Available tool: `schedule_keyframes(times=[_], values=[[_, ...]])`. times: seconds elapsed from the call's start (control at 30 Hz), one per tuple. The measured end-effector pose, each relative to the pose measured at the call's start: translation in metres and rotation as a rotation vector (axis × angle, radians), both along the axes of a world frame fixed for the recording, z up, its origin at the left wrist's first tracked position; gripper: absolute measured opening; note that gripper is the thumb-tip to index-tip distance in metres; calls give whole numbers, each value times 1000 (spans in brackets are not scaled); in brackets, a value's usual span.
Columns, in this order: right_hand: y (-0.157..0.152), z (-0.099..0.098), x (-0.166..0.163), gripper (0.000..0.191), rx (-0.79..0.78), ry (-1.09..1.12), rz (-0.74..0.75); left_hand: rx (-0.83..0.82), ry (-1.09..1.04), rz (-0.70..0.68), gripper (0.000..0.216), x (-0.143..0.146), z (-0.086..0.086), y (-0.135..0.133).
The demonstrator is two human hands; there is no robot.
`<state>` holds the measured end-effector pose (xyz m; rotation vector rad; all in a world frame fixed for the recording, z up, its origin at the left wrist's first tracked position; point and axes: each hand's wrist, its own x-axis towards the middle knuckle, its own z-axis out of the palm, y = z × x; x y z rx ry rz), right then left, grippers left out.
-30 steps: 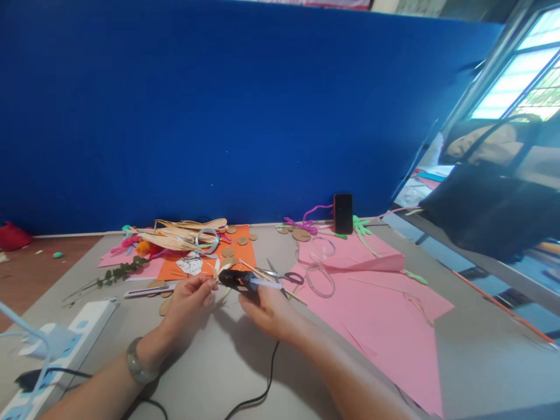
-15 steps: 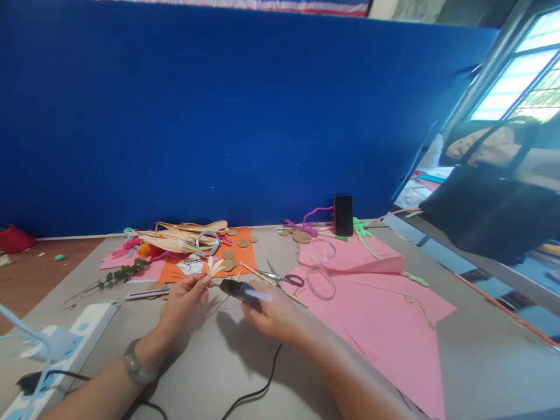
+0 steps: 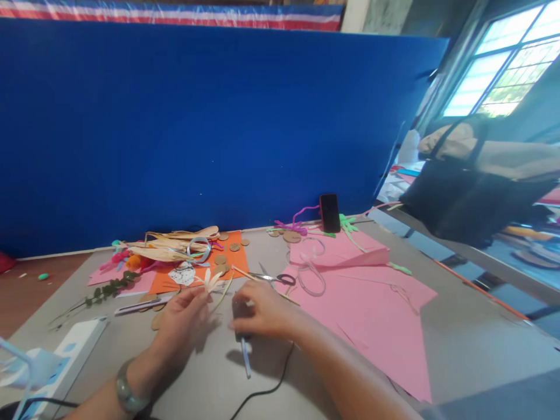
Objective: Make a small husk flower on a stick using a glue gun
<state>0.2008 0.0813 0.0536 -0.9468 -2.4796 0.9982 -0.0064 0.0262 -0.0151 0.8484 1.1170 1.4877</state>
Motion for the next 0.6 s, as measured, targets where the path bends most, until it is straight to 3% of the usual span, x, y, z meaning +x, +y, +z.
schedule_keyframes(times=[0.1, 0.23, 0.37, 0.6], values=[[-8, -1, -14, 27, -324, 269, -154, -10, 61, -32, 25, 6, -3, -6], [-15, -12, -27, 34, -584, 534, -235, -35, 130, -55, 26, 13, 1, -12], [-17, -19, -30, 33, -633, 660, -247, -41, 147, -97, 27, 18, 3, -14], [-17, -21, -28, 26, -579, 603, -303, -42, 164, -101, 25, 19, 1, -15]])
